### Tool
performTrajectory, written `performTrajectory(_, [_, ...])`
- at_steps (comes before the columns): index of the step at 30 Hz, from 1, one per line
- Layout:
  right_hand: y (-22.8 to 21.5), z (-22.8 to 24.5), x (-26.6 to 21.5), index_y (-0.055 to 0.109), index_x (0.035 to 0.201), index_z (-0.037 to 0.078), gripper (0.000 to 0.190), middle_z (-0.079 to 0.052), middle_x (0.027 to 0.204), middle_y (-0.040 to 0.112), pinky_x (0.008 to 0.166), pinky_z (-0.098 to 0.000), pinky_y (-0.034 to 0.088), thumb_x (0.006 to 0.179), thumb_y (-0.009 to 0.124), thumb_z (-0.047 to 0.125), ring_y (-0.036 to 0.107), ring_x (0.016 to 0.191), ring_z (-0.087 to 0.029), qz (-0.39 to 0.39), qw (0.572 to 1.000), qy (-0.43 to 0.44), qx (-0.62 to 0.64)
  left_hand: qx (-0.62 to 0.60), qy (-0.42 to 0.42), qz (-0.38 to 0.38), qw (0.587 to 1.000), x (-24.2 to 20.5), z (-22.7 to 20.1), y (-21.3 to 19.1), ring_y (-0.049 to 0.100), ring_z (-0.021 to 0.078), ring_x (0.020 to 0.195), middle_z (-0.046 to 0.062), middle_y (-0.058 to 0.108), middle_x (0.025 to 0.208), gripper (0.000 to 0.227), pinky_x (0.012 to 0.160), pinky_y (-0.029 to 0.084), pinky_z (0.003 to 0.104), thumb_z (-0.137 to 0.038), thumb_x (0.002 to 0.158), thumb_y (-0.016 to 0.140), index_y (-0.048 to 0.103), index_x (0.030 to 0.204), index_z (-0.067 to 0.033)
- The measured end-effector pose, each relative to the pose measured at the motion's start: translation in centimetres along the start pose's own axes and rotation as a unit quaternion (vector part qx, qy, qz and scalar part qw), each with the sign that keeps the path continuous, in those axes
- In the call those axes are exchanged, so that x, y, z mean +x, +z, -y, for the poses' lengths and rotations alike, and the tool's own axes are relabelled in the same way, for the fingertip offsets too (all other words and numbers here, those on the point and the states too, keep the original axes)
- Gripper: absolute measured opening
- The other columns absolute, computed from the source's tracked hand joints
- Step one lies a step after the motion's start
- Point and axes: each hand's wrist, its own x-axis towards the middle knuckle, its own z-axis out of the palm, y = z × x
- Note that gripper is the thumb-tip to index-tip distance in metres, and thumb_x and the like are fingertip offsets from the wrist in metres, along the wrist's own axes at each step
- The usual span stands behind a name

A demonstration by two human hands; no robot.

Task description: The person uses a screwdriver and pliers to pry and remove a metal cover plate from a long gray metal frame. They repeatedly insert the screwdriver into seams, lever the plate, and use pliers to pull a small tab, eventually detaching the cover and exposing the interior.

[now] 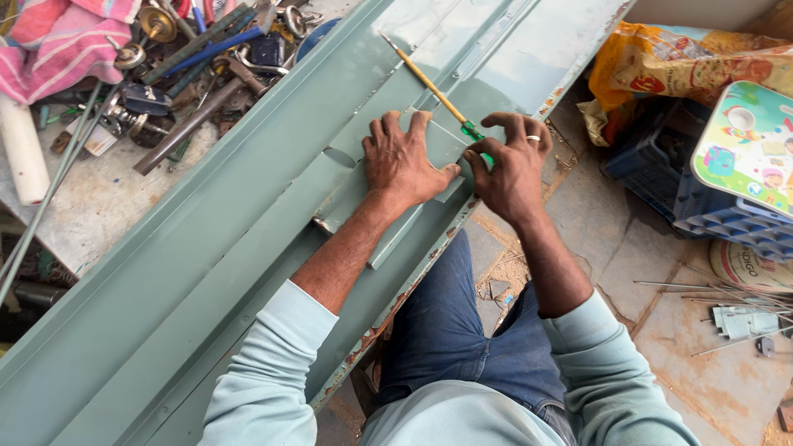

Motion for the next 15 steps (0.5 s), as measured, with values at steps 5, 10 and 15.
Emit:
performTrajectory(5, [-0.1, -0.3, -0.2, 0.082, 0.097, 0.016, 0.008, -0.002, 0.138, 0.059, 0.12, -0.0505, 0.021, 0.091, 0.083, 0.021, 0.04, 0.137, -0.03, -0.007, 1.0, -0.006, 0.017, -0.002, 0.01, 0.003, 1.0, -0.3, 0.2, -0.4, 0.041, 0.0397, 0.129, 0.024, 0.046, 0.133, 0.091, 0.107, 0.034, 0.058, -0.058, 0.066, 0.088, 0.052, 0.136, -0.0141])
performTrajectory(10, [0.0, -0.3, 0.1, 0.081, 0.095, 0.016, 0.008, -0.004, 0.135, 0.059, 0.119, -0.0509, 0.021, 0.089, 0.083, 0.021, 0.041, 0.134, -0.03, -0.009, 1.0, -0.007, 0.019, 0.012, 0.025, 0.028, 0.999, 0.5, 0.9, -0.5, 0.043, 0.0395, 0.129, 0.024, 0.049, 0.135, 0.087, 0.107, 0.032, 0.057, -0.066, 0.068, 0.086, 0.057, 0.13, -0.0126])
performTrajectory(15, [0.1, -0.6, 0.0, 0.079, 0.096, 0.015, 0.006, -0.004, 0.131, 0.061, 0.118, -0.0492, 0.023, 0.091, 0.081, 0.018, 0.044, 0.128, -0.027, -0.005, 0.999, -0.014, 0.032, -0.068, 0.035, -0.151, 0.986, 7.7, 8.3, -3.0, 0.068, 0.0294, 0.107, 0.011, 0.072, 0.115, 0.055, 0.096, 0.051, 0.05, -0.062, 0.085, 0.075, 0.07, 0.114, -0.0146])
